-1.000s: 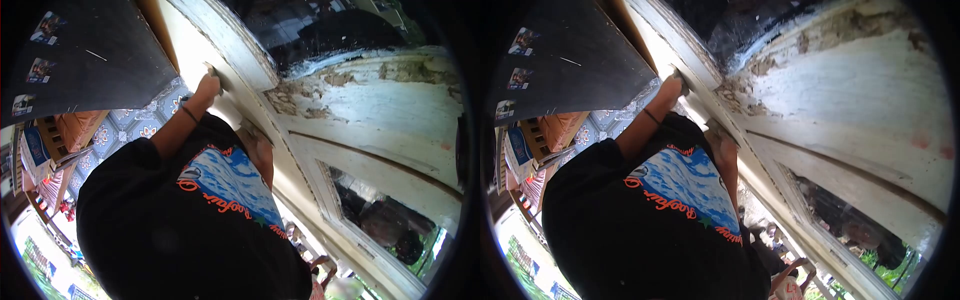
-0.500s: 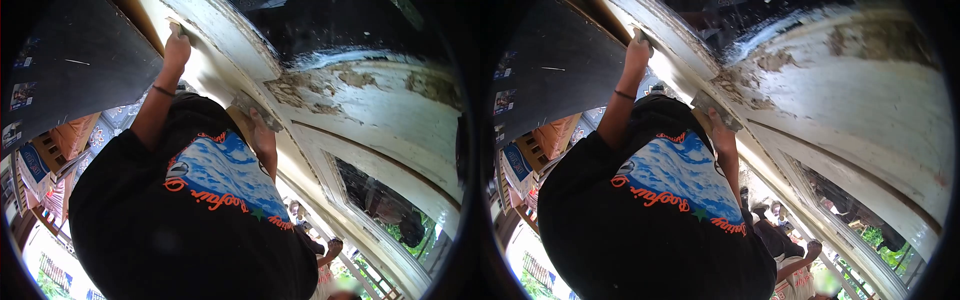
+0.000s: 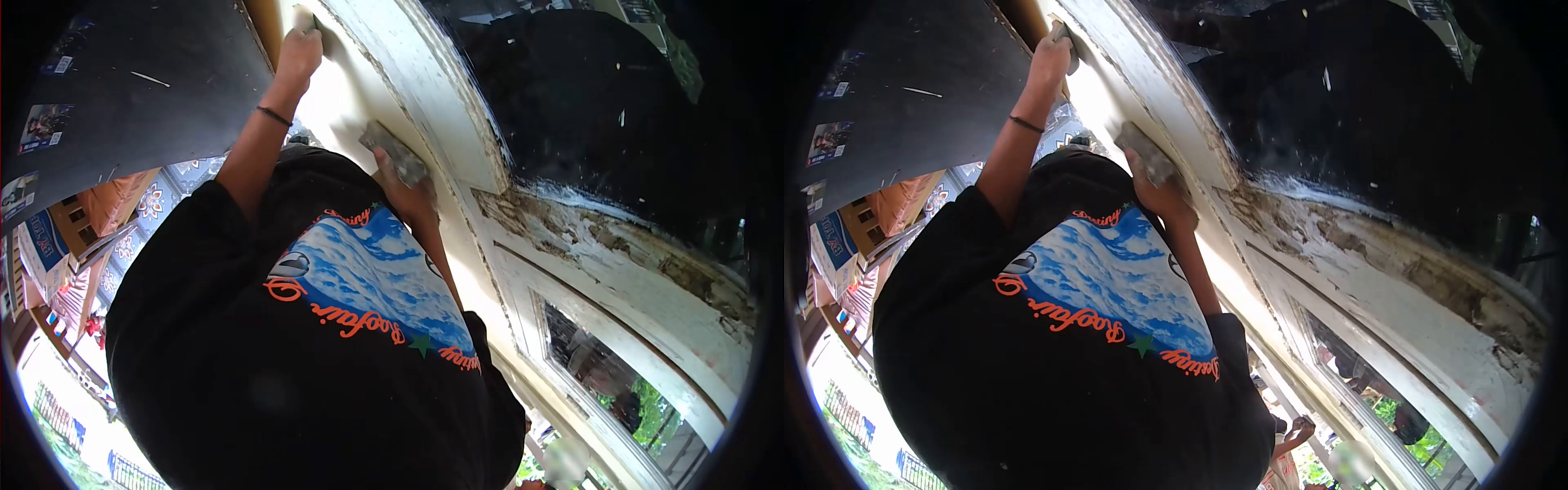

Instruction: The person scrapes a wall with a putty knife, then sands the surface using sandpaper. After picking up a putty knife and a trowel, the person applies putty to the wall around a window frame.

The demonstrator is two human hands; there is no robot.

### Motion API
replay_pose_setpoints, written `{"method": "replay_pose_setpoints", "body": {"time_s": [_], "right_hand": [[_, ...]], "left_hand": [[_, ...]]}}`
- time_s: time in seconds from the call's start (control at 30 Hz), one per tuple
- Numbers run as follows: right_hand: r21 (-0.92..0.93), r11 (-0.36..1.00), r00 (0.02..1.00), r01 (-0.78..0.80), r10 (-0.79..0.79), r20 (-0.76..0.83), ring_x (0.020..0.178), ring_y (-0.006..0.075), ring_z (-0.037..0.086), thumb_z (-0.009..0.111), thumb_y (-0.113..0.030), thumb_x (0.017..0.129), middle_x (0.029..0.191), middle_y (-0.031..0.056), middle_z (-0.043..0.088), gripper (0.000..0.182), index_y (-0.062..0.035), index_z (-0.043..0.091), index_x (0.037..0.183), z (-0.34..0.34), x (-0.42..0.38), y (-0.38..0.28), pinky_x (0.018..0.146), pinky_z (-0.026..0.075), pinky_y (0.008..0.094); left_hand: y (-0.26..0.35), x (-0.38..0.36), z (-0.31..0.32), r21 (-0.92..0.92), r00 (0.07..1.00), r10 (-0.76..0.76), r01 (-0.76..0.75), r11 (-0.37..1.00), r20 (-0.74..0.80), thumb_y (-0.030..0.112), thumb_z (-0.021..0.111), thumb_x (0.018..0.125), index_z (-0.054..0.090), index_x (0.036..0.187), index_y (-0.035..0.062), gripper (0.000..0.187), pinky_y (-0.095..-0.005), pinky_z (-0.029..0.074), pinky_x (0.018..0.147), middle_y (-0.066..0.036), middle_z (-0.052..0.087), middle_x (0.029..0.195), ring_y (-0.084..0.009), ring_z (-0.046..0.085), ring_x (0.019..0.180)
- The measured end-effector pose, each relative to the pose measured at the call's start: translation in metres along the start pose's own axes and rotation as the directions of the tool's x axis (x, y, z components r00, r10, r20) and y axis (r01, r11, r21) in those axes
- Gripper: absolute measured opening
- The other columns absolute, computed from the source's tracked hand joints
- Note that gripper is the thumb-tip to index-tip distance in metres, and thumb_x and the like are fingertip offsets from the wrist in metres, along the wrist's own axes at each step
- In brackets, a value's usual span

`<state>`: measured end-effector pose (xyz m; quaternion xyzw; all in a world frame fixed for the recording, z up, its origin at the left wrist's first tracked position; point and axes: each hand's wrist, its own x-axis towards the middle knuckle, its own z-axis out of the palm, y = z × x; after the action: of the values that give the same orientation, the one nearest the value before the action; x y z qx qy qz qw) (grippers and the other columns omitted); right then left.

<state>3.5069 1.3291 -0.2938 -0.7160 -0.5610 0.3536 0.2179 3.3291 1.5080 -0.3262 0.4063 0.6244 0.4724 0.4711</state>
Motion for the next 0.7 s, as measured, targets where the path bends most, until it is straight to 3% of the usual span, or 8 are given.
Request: {"method": "replay_pose_setpoints", "body": {"time_s": [0.17,0.27,0.33,0.43,0.5,0.6,0.63,0.7], "right_hand": [[0.096,0.994,0.987,0.056,-0.069,0.147,0.094,0.0242,0.05,0.041,-0.057,0.075,0.098,0.0147,0.055,0.066,-0.0028,0.045,0.111,0.016,0.043,-0.042,0.081,0.037,0.0311],[0.092,0.995,0.989,0.043,-0.055,0.134,0.09,0.0233,0.052,0.042,-0.054,0.076,0.094,0.0135,0.056,0.061,-0.0025,0.047,0.109,0.02,0.041,-0.027,0.079,0.038,0.0311],[0.11,0.993,0.986,-0.034,0.015,0.165,0.089,0.023,0.052,0.043,-0.052,0.077,0.093,0.0132,0.056,0.058,-0.0022,0.048,0.107,0.017,0.029,-0.007,0.079,0.038,0.0312],[0.146,0.988,0.999,-0.043,0.041,0.016,0.088,0.021,0.051,0.046,-0.043,0.08,0.093,0.0119,0.055,0.047,-0.0021,0.05,0.102,0.0,-0.012,0.015,0.079,0.037,0.03],[0.389,0.913,0.988,0.123,-0.076,-0.134,0.085,0.021,0.054,0.048,-0.022,0.082,0.09,0.0107,0.058,0.025,-0.003,0.055,0.096,-0.002,-0.035,0.045,0.074,0.041,0.031],[0.317,0.942,0.983,0.112,-0.059,-0.173,0.081,0.0161,0.053,0.049,-0.011,0.082,0.088,0.0088,0.058,0.018,-0.0015,0.055,0.096,-0.03,-0.087,0.086,0.07,0.042,0.0281],[0.271,0.962,0.993,-0.017,0.047,-0.104,0.078,0.017,0.055,0.048,-0.009,0.082,0.087,0.0097,0.058,0.017,0.0001,0.056,0.094,-0.041,-0.102,0.095,0.068,0.043,0.0282],[0.186,0.976,0.98,0.117,-0.083,-0.183,0.076,0.0196,0.055,0.049,-0.008,0.082,0.087,0.0102,0.058,0.017,0.0007,0.055,0.094,-0.058,-0.126,0.109,0.067,0.043,0.0289]], "left_hand": [[0.017,0.016,-0.007,-0.206,0.994,0.099,-0.104,0.973,-0.035,0.008,0.036,0.075,0.031,0.122,-0.0028,0.048,-0.0203,0.037,0.053,-0.005,0.049,0.075,-0.0076,0.043,0.059],[0.01,0.007,-0.005,-0.032,0.995,0.101,-0.1,0.994,0.007,0.007,0.035,0.075,0.029,0.124,-0.0013,0.05,-0.0193,0.036,0.053,-0.004,0.049,0.073,-0.0073,0.042,0.058],[0.01,-0.01,0.0,0.076,0.998,0.061,-0.06,0.995,-0.018,0.011,0.034,0.077,0.027,0.124,-0.0004,0.049,-0.0265,0.041,0.062,-0.014,0.056,0.084,-0.0177,0.051,0.068],[0.005,-0.035,0.013,-0.05,0.999,0.039,-0.038,0.998,0.019,0.005,0.033,0.075,0.025,0.125,-0.0004,0.051,-0.0196,0.034,0.049,-0.002,0.044,0.066,-0.0064,0.037,0.054],[0.003,-0.051,0.022,0.02,0.993,0.117,-0.117,0.993,0.017,0.006,0.033,0.076,0.024,0.126,0.0016,0.051,-0.0195,0.034,0.048,-0.001,0.041,0.063,-0.0061,0.035,0.052],[0.0,-0.081,0.037,0.096,0.999,0.031,-0.033,0.995,0.03,0.006,0.033,0.077,0.022,0.127,0.0036,0.052,-0.021,0.033,0.046,0.0,0.037,0.059,-0.0063,0.033,0.051],[-0.001,-0.09,0.041,0.097,0.999,0.024,-0.027,0.995,0.033,0.006,0.033,0.077,0.022,0.127,0.0036,0.052,-0.021,0.033,0.046,0.0,0.037,0.059,-0.0063,0.033,0.051],[0.0,-0.107,0.048,0.153,0.992,0.129,-0.126,0.98,-0.009,0.005,0.034,0.076,0.023,0.127,0.0033,0.052,-0.0217,0.032,0.045,0.0,0.035,0.058,-0.006,0.033,0.051]]}}
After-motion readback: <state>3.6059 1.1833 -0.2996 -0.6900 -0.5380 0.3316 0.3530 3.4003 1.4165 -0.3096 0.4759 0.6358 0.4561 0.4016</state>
